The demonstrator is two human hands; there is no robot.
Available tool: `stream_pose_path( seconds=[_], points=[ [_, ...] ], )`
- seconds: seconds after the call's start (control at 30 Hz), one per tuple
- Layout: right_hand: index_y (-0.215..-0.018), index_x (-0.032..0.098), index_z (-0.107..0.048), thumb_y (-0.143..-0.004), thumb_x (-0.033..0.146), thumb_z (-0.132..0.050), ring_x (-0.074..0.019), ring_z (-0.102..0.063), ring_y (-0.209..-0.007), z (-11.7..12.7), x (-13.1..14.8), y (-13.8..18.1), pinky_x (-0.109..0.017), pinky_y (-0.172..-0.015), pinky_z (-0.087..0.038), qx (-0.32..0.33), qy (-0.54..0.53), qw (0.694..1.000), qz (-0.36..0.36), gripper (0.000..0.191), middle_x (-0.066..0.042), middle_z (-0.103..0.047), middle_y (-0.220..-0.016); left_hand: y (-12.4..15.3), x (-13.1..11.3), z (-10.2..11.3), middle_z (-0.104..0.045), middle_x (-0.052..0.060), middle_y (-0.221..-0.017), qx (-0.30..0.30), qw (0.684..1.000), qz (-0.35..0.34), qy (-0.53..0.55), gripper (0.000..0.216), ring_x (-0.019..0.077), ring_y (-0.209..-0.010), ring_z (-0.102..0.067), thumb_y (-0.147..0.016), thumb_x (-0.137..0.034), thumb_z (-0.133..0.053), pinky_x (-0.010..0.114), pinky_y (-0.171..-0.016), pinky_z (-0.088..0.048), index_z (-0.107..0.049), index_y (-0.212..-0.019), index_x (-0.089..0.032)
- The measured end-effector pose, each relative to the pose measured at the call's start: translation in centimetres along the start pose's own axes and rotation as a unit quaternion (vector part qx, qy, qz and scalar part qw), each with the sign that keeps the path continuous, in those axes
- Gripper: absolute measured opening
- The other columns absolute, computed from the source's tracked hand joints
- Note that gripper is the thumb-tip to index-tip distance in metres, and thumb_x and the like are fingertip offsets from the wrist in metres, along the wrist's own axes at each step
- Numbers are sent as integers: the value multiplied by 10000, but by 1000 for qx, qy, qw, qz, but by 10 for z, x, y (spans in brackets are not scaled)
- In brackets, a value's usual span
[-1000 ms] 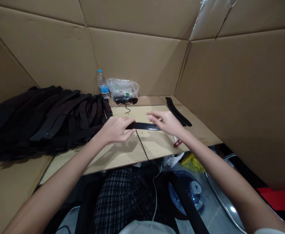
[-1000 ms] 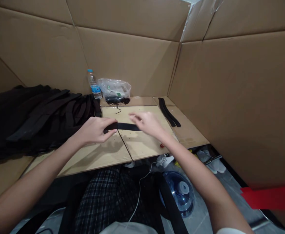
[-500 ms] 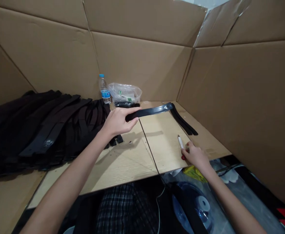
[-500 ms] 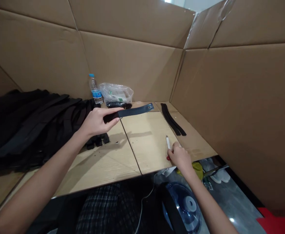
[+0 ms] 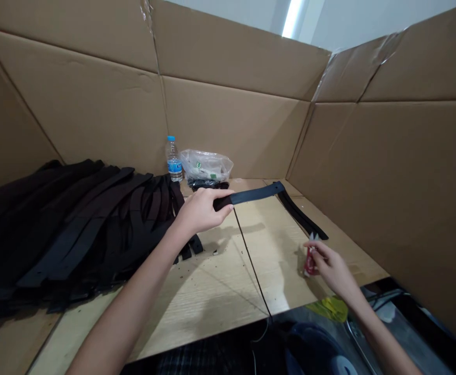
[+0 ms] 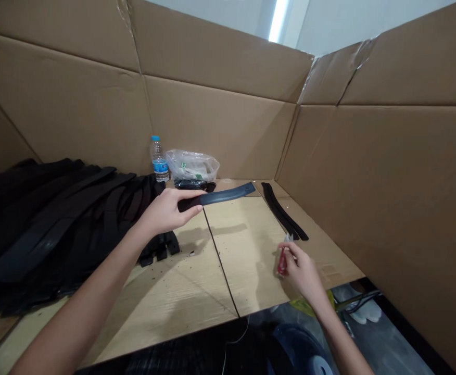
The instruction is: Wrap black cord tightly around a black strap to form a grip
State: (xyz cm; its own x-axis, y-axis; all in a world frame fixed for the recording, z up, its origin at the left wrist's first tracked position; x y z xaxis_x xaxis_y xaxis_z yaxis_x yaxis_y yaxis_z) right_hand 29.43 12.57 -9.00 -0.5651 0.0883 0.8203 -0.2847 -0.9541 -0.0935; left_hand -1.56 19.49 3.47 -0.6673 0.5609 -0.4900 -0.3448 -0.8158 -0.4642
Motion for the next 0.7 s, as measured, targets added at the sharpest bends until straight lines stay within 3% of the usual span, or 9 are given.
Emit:
stream_pose_path(
  seconds=[0.1,0.23,0.3,0.5,0.57,0.63,0.7],
  points=[
    [-862,146,-637,-688,505,-571,-171,-571,-501,-37,42,2,-280,-471,-470,78,-174,982,-9,405,-13,-582,-545,-1,-3,-5,-751,72,-1048,17,1000,-18,19,343,259,-985,-685,-786,-249,-597,396,-908,-505,-723,-1104,-226],
    [-859,134,-682,-692,501,-632,-137,-578,-506,-88,97,2,-247,-460,-476,130,-285,949,-12,406,-28,-622,-596,0,-6,-8,-720,70,-1142,27,997,-41,62,353,251,-1031,-676,-798,-245,-580,388,-951,-488,-713,-1122,-206],
    [-818,137,-685,-690,520,-664,-125,-575,-516,-108,122,0,-226,-452,-467,149,-323,935,22,405,-23,-616,-598,1,-6,-9,-716,68,-1150,28,995,-42,81,358,252,-1041,-674,-794,-246,-583,386,-955,-486,-712,-1124,-200],
    [-720,141,-631,-671,585,-703,-61,-413,-370,-132,159,3,-189,-363,-315,152,-360,914,110,452,28,-541,-473,2,-9,-7,-747,56,-1061,63,974,-59,209,298,232,-1032,-665,-771,-249,-609,332,-942,-482,-739,-1033,-188],
    [-704,147,-614,-679,592,-696,-61,-406,-367,-129,163,5,-192,-367,-303,140,-359,915,124,453,29,-540,-465,2,-10,-4,-755,46,-932,80,964,-55,249,235,215,-959,-671,-751,-257,-631,302,-878,-499,-744,-941,-180],
    [-691,156,-600,-685,584,-696,-67,-425,-379,-126,167,7,-197,-380,-319,134,-355,915,138,439,30,-542,-469,3,-7,-5,-703,23,-721,101,953,-26,283,180,170,-726,-651,-763,-309,-621,254,-679,-507,-720,-814,-168],
    [-682,162,-589,-694,567,-695,-73,-447,-388,-125,170,8,-201,-393,-340,134,-352,914,149,419,34,-538,-471,4,-1,-6,-563,-12,-525,110,945,24,306,299,112,-478,-509,-818,-405,-546,214,-463,-395,-653,-686,-158]
  ],
)
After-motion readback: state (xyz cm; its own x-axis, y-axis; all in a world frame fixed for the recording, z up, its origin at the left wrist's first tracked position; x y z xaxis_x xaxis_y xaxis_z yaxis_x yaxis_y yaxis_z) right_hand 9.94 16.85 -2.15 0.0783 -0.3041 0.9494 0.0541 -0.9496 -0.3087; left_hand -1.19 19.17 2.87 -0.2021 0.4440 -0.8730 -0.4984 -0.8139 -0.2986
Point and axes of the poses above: each hand's wrist, its own y-axis away from the middle knuckle, its own z-axis out of the back of the hand, x = y × z, the point moved 8 cm from there along -y, towards the middle knuckle
